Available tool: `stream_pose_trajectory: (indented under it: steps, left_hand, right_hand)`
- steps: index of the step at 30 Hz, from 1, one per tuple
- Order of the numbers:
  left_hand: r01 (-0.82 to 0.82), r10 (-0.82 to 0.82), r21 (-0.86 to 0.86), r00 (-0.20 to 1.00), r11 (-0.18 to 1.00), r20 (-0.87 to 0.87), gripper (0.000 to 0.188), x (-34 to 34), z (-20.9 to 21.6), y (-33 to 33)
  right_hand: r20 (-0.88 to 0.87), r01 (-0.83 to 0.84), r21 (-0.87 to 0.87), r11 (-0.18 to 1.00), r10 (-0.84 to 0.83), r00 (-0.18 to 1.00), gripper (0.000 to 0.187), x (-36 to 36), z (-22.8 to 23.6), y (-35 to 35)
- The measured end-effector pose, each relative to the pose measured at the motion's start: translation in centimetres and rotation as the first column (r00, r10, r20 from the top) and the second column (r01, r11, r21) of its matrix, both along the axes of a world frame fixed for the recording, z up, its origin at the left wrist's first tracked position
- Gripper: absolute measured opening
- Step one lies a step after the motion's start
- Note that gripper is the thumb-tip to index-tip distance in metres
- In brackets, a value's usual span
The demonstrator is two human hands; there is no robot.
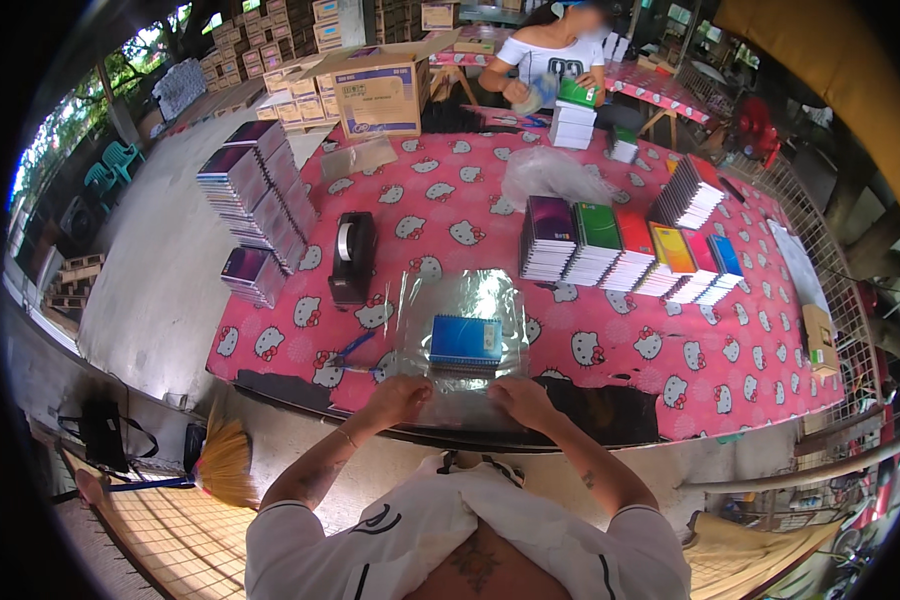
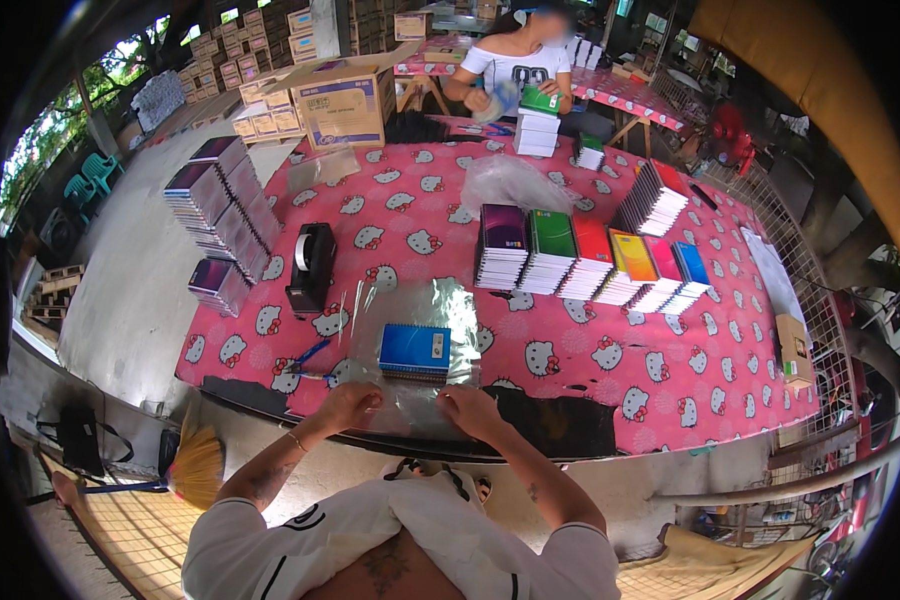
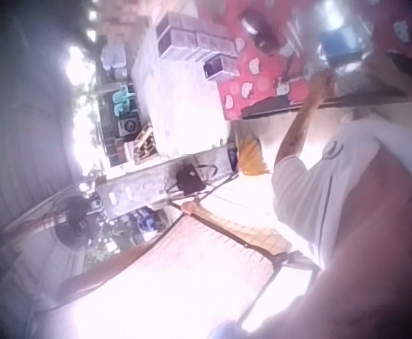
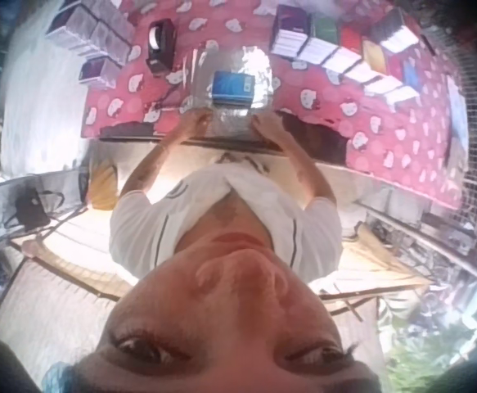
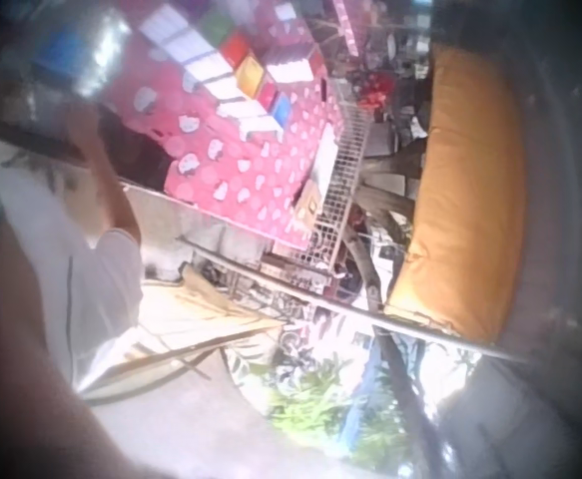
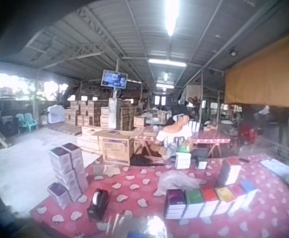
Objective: The person packages small notebooks by placing them into plastic sleeves and securing the sleeves with tape. They select notebooks from colored stacks on the table, slide them into the sleeves, fold the plastic over, and apply tape from a dispenser.
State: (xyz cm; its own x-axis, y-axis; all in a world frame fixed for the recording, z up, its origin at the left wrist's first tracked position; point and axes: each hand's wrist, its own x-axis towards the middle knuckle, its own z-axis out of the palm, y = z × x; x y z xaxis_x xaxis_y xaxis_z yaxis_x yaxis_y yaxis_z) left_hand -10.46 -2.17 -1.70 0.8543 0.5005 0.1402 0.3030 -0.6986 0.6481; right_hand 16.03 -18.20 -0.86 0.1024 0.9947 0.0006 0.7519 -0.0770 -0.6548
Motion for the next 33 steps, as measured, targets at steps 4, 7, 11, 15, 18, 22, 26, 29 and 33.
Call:
stream_pose_trajectory:
  steps: [4,7,11,15,18,22,26,29,33]
  left_hand:
    - [0.046,-0.07,0.217,0.992,0.975,0.104,0.013,1.0,1.4,-0.7]
    - [0.1,-0.133,0.278,0.986,0.955,0.103,0.015,-0.1,1.9,-0.2]
    - [-0.22,0.27,-0.22,0.936,0.95,0.228,0.017,0.2,1.0,2.3]
    - [-0.145,0.274,-0.528,0.946,0.836,0.173,0.023,2.0,-2.0,7.8]
    - [-0.011,0.396,-0.894,0.899,0.447,0.188,0.023,4.0,-1.5,7.1]
    - [-0.086,0.4,-0.914,0.912,0.396,0.088,0.023,3.8,-2.0,7.2]
    - [-0.062,0.415,-0.962,0.908,0.266,0.056,0.024,4.0,-1.8,7.1]
    - [-0.022,0.44,-0.968,0.893,0.249,0.092,0.019,3.8,-2.4,7.4]
    - [-0.1,0.494,-0.989,0.869,0.107,-0.034,0.023,4.7,-1.1,6.9]
  right_hand:
    - [0.04,-0.02,0.008,1.0,0.02,0.999,0.023,0.1,1.6,-0.4]
    - [-0.135,-0.052,0.027,0.998,0.055,0.989,0.025,1.6,0.8,-0.7]
    - [-0.23,0.127,0.104,0.986,-0.101,0.968,0.02,4.1,0.8,1.0]
    - [-0.625,0.358,-0.023,0.933,-0.293,0.724,0.022,5.4,0.2,3.9]
    - [-0.808,0.34,-0.183,0.922,-0.338,0.482,0.024,5.6,-1.1,4.8]
    - [-0.828,0.249,-0.291,0.924,-0.373,0.419,0.025,4.4,-1.1,5.6]
    - [-0.855,0.269,-0.278,0.922,-0.365,0.368,0.024,4.8,-1.8,5.7]
    - [-0.873,0.256,-0.298,0.919,-0.371,0.316,0.021,4.6,-1.5,6.2]
    - [-0.651,0.507,-0.079,0.858,-0.43,0.626,0.02,4.8,-1.5,5.0]
